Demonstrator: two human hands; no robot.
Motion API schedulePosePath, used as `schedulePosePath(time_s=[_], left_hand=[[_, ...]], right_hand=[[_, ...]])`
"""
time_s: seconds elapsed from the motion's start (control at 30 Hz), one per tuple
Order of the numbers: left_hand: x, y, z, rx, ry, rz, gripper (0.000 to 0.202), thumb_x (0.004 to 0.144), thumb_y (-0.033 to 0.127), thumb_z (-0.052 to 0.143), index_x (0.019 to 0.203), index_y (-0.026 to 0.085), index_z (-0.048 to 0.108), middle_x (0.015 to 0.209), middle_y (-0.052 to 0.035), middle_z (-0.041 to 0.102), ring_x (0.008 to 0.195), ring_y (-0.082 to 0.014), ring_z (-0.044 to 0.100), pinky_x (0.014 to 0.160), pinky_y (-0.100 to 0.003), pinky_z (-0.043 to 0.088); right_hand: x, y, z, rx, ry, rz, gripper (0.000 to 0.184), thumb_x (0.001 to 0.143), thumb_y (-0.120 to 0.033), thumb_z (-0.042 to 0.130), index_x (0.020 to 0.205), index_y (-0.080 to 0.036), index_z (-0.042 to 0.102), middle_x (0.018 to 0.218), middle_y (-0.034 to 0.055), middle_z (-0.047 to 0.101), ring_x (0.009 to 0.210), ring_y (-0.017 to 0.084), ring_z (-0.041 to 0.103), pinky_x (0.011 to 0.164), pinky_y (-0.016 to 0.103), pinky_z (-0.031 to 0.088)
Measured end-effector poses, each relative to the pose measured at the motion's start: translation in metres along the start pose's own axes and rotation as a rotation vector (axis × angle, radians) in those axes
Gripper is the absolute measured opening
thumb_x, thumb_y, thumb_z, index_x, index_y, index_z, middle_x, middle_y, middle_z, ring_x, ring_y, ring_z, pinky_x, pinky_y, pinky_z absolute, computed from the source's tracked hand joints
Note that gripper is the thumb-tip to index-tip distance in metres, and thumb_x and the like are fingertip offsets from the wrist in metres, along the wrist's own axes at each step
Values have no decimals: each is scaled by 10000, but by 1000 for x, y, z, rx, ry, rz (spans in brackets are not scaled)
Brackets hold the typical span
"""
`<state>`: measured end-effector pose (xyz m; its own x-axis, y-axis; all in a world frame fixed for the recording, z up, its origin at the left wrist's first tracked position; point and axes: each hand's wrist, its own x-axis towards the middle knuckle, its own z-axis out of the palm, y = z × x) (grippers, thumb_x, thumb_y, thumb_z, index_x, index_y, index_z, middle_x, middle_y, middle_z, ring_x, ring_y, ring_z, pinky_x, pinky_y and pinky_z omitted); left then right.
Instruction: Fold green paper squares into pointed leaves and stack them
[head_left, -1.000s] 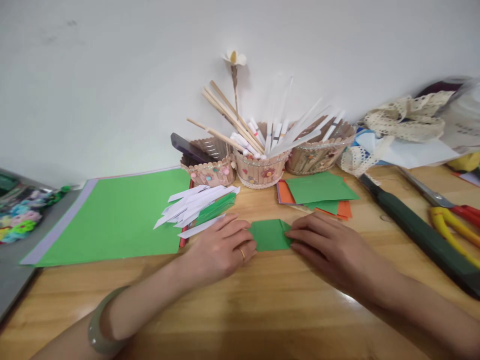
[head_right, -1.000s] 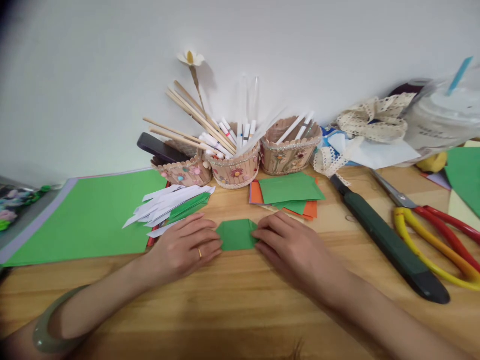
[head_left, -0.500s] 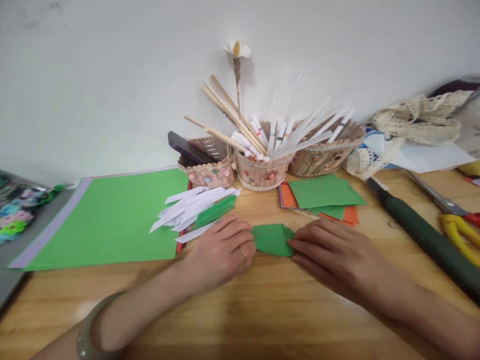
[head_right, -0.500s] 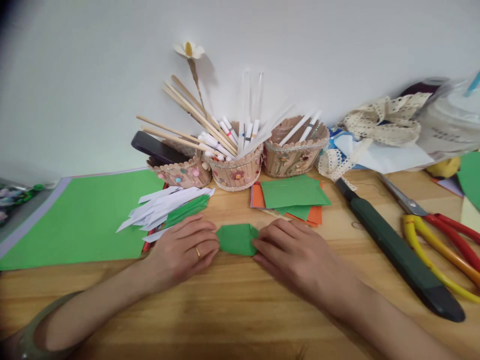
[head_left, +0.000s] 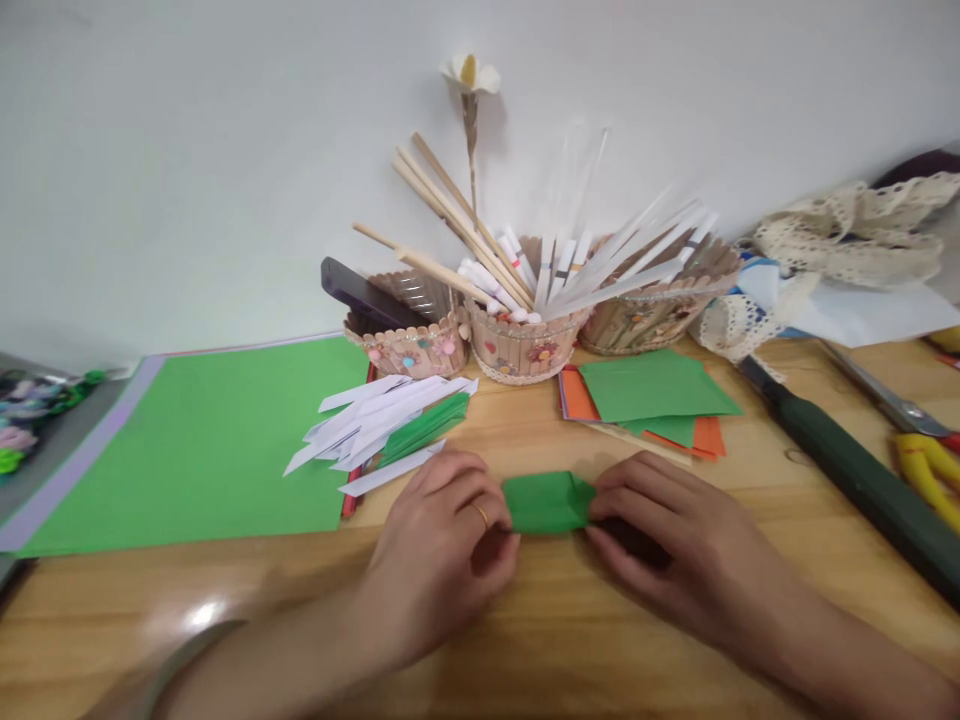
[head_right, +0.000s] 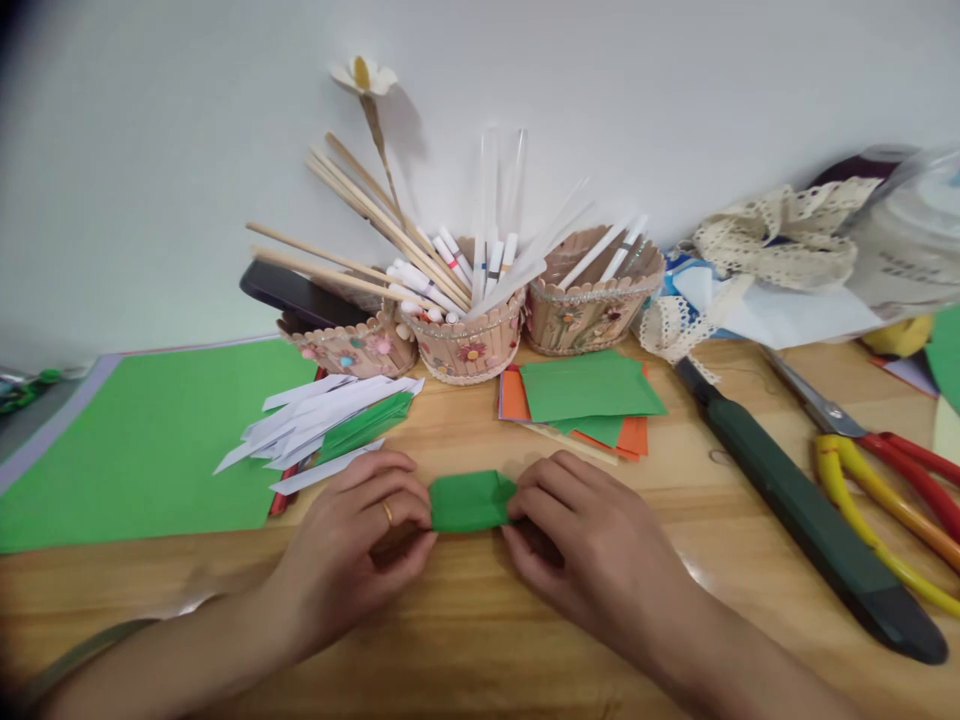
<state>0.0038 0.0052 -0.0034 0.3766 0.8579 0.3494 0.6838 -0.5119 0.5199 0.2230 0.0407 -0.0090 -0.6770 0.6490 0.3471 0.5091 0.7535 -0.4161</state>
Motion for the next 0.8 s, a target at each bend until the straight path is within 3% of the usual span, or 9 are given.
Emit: schedulePosePath(time_s=[0.33,0.67,0.8], left_hand=[[1,2,1,-184,-32,-210,147,764,80,614,659,175,577,705,5,615,809,-171,517,801,-341,425],[3,4,-1,-130,-96,-228,160,811,120,557,662,178,549,762,-23,614,842,-200,507,747,-349,400],[4,6,2,-65,-70,-228,167,784,104,554,638,173,515,721,-11,595,832,-201,501,748,-361,374]], right_hand=[[1,-3,1,71,-87,164,123,872,-197,475,764,-186,533,746,42,554,708,182,504,608,312,408],[1,-6,5,3,-93,196,119,863,-194,468,752,-199,511,727,26,530,684,181,485,601,316,369],[2,-8,5,-1,-67,196,125,853,-179,467,735,-197,506,709,22,526,671,177,482,589,306,362]])
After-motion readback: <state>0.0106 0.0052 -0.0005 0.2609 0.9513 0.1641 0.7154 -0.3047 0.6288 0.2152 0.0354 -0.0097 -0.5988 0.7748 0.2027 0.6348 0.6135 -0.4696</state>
